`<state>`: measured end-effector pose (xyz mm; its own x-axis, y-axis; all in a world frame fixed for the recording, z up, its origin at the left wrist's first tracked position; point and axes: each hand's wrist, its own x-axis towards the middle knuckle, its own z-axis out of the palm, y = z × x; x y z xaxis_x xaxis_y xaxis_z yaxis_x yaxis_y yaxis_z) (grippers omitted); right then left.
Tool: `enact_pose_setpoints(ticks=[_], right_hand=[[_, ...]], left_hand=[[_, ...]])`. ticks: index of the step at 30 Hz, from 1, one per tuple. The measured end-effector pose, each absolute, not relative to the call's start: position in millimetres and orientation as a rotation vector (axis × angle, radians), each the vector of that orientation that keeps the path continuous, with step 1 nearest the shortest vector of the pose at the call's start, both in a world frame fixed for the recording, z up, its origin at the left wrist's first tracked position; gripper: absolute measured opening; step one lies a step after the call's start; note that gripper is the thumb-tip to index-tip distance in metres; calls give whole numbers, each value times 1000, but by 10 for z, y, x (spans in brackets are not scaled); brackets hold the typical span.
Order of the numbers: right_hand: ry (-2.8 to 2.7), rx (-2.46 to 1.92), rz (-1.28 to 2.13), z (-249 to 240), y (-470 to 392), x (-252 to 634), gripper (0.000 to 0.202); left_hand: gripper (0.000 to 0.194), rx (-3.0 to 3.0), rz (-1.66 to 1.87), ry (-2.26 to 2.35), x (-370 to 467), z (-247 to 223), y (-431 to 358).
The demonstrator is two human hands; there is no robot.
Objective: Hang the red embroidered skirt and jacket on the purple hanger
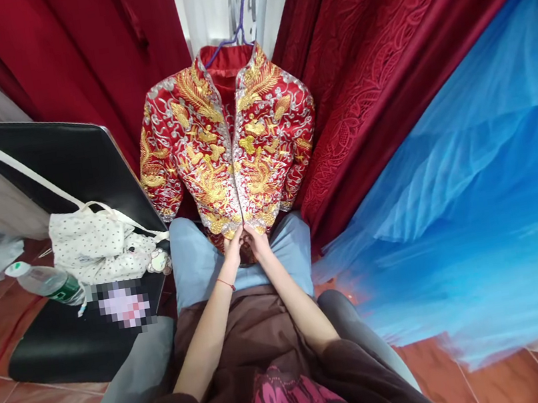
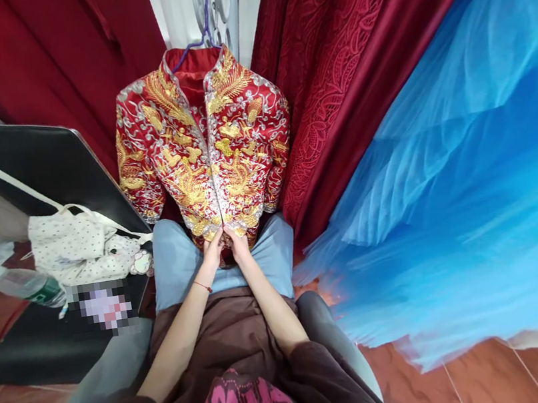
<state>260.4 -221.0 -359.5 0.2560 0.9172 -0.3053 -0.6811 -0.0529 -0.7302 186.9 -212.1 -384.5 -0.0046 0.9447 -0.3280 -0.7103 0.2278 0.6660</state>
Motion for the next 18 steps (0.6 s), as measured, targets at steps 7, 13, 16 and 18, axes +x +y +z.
enact_pose_setpoints(ticks=[7,13,16,18], right_hand=[[-354,-928,1403,-3575,-2235,2639,30],[-330,-929,1552,-3613,-2212,2727,26],[-305,-928,1617,-3602,-2207,2755,24],[-297,-929,1653,-3577,-2195,2771,22]], left_hand=[[11,304,1440,789,1837,-3737,-2124],[11,345,1428,766,1865,-3788,-2153],[9,354,1418,758,1861,-3836,-2150],[12,354,1426,754,1856,-3858,-2150]])
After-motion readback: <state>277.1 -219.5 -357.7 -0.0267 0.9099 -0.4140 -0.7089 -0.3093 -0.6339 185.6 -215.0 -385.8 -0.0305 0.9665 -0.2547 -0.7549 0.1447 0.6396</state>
